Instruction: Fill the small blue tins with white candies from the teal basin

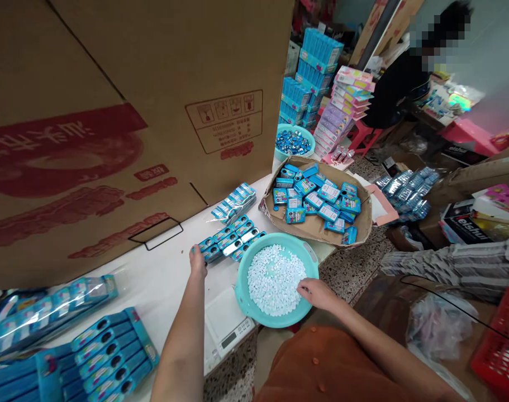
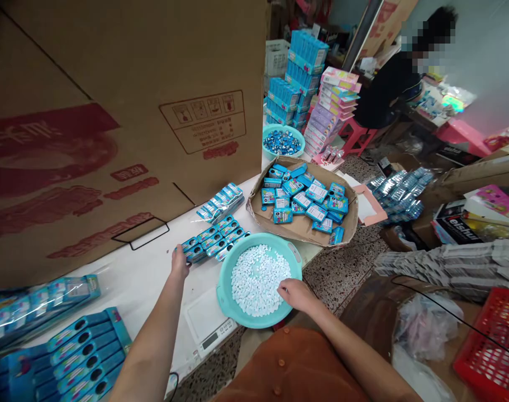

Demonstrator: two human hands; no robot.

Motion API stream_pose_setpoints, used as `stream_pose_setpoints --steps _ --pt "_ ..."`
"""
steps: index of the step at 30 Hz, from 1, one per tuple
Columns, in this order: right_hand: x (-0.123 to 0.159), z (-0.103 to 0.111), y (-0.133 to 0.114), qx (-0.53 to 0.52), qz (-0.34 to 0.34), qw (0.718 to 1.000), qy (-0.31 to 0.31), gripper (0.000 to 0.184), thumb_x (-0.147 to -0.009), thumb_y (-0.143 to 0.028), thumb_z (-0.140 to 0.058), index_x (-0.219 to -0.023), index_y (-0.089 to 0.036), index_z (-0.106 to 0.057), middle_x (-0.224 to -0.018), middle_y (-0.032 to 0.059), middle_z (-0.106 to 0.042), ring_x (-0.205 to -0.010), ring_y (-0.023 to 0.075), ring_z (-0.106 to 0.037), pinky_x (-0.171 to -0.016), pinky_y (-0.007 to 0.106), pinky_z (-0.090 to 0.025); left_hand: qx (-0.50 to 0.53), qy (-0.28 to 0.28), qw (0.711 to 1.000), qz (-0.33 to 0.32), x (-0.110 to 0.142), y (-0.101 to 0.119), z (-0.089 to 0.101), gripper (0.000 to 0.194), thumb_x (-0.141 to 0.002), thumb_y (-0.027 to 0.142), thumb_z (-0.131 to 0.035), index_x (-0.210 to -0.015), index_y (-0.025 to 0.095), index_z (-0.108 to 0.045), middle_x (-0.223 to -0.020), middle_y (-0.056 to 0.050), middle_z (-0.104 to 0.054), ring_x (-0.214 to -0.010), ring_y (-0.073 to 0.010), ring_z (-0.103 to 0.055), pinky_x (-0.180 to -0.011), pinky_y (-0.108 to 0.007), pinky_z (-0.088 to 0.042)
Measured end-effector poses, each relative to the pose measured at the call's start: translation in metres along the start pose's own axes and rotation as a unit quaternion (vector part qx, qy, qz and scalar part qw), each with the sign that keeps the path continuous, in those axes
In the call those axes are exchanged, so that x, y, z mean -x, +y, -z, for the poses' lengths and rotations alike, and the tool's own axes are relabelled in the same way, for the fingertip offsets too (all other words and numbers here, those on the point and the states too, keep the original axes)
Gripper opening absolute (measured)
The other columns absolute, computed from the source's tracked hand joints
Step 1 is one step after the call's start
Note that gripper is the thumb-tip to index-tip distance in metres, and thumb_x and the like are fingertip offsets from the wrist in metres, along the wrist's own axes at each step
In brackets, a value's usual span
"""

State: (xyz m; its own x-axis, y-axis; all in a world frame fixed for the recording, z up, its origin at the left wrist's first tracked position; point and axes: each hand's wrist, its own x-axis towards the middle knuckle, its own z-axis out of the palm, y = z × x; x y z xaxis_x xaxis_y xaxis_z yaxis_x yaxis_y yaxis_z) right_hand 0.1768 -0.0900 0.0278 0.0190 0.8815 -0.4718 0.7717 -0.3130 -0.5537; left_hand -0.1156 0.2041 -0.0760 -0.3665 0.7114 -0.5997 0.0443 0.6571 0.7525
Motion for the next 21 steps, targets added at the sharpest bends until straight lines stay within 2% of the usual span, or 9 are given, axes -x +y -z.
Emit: stream_pose_setpoints --steps 3,7,12,17,21 --pt "0.005 -0.003 0.004 0.007 -0.008 1.000 -0.008 0.027 -0.089 -0.030 -0.042 -0.082 -0.018 -0.065 -0.085 0.0047 -0.067 -0.079 0.0158 -0.059 -0.068 0.023 -0.035 0.026 0.010 0.999 0.036 0.001 -0.004 -0.011 0.035 -0.086 0.040 -0.044 -0.118 0.027 -0.042 -0.101 -0.002 -0.057 -0.078 -0.0138 -0.059 -0.073 -0.033 -0.048" --pt "0.005 -0.007 0.002 0.019 -0.021 0.999 -0.016 0.027 -0.088 -0.029 -0.042 -0.080 -0.018 -0.065 -0.083 0.0051 -0.067 -0.077 0.0157 -0.058 -0.066 0.024 -0.034 0.052 0.000 0.997 0.053 0.004 -0.006 -0.010 0.037 -0.087 0.035 -0.043 -0.123 0.028 -0.040 -0.108 -0.003 -0.058 -0.083 -0.0147 -0.061 -0.078 -0.036 -0.049" --pt "0.004 -0.011 -0.008 0.021 -0.019 0.999 -0.021 0.027 -0.088 -0.029 -0.043 -0.084 -0.019 -0.067 -0.088 0.0053 -0.068 -0.079 0.0157 -0.059 -0.066 0.024 -0.033 0.072 -0.026 0.995 0.069 0.005 -0.004 -0.002 0.035 -0.088 0.046 -0.039 -0.118 0.029 -0.047 -0.117 -0.003 -0.058 -0.102 -0.0190 -0.060 -0.089 -0.042 -0.047" --pt "0.008 -0.017 -0.013 0.032 -0.022 0.999 -0.010 0.025 -0.087 -0.029 -0.044 -0.082 -0.019 -0.067 -0.088 0.0055 -0.069 -0.080 0.0168 -0.059 -0.066 0.025 -0.033 0.098 -0.076 0.990 0.073 0.010 0.003 -0.002 0.044 -0.089 0.054 -0.031 -0.107 0.022 -0.056 -0.112 -0.006 -0.063 -0.105 -0.0190 -0.061 -0.090 -0.035 -0.048" --pt "0.015 -0.028 -0.016 0.045 -0.026 0.999 0.003 0.025 -0.087 -0.029 -0.044 -0.079 -0.020 -0.066 -0.085 0.0055 -0.069 -0.079 0.0181 -0.060 -0.065 0.025 -0.034 0.116 -0.111 0.985 0.057 0.013 0.006 -0.001 0.053 -0.089 0.058 -0.025 -0.109 0.021 -0.057 -0.116 -0.008 -0.062 -0.108 -0.0201 -0.060 -0.090 -0.034 -0.048"
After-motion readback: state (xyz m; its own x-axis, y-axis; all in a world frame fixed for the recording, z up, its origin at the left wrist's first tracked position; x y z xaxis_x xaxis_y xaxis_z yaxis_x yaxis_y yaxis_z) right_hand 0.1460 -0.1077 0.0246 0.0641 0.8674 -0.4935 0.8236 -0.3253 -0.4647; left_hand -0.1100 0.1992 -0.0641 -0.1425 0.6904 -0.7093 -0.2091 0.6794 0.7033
